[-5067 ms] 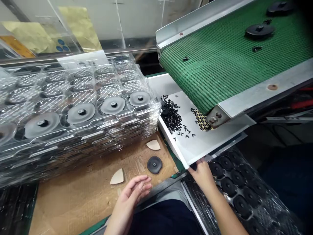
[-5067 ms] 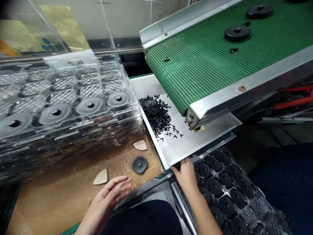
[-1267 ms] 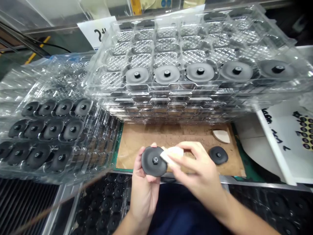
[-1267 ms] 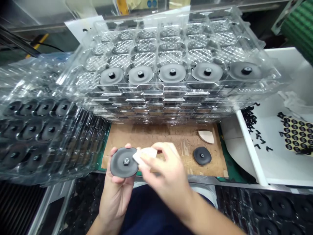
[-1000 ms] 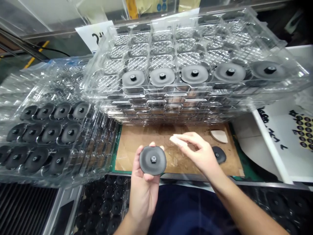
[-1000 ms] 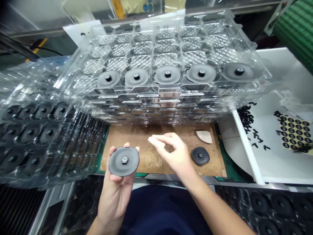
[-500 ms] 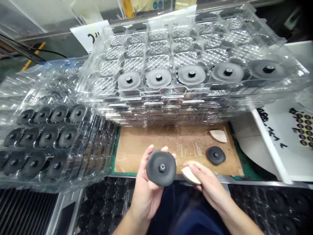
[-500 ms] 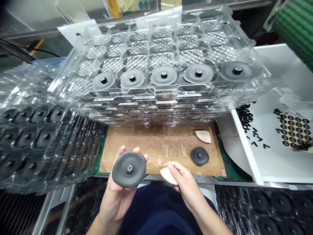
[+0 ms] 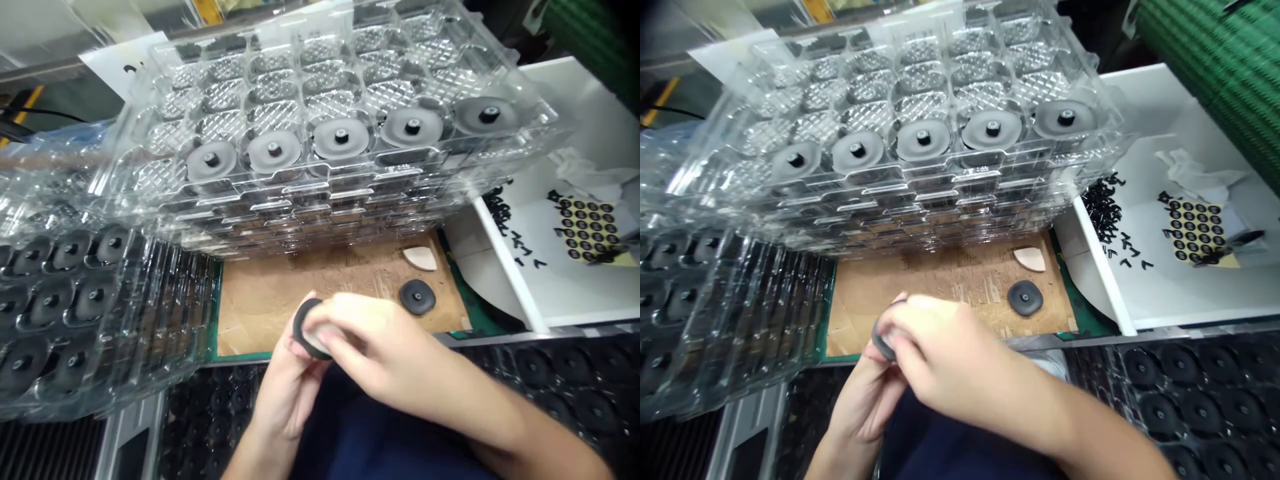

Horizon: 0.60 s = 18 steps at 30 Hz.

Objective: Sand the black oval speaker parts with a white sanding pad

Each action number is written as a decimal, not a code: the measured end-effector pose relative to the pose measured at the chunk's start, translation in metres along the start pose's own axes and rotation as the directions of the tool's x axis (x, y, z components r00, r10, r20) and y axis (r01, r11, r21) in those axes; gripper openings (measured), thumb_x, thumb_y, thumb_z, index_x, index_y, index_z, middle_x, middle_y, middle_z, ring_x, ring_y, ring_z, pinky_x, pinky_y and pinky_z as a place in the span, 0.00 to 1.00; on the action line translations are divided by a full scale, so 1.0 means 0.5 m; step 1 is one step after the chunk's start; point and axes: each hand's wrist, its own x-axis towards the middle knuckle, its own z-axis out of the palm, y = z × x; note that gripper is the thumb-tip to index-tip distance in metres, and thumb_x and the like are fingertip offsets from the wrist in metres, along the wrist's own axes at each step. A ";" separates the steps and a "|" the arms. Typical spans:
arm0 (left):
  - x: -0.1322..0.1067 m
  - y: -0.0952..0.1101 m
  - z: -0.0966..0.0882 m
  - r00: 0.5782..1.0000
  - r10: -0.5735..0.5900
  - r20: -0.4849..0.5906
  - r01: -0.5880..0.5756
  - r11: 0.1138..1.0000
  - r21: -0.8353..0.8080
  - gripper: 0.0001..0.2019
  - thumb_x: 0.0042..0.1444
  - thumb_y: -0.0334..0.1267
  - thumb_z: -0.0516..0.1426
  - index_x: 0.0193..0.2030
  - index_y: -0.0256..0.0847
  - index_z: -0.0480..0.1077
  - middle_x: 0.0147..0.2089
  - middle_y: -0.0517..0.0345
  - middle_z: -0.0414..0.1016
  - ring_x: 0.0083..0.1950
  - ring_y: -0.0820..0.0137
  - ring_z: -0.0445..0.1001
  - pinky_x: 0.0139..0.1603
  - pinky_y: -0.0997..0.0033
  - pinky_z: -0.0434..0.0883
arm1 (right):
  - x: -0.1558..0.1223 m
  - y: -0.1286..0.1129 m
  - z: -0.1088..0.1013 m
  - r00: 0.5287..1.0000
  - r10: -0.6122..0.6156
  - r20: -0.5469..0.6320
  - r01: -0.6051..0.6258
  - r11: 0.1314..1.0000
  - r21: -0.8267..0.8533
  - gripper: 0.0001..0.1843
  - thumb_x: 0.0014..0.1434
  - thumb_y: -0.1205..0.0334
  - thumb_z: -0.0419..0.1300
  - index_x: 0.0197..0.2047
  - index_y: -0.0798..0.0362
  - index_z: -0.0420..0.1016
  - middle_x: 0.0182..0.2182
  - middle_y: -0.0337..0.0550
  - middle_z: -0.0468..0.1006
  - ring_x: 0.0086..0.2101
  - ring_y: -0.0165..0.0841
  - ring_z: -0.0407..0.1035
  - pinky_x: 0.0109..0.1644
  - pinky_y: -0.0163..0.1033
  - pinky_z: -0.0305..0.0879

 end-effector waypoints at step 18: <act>-0.014 0.016 0.020 0.987 -0.120 0.104 0.120 0.993 0.006 0.29 0.33 0.39 0.71 0.48 0.46 0.75 0.48 0.55 0.79 0.49 0.66 0.75 0.50 0.75 0.71 | -0.055 -0.004 -0.062 0.988 0.116 0.105 -0.121 0.992 0.045 0.11 0.61 0.74 0.53 0.40 0.52 0.72 0.35 0.35 0.76 0.34 0.24 0.69 0.38 0.27 0.63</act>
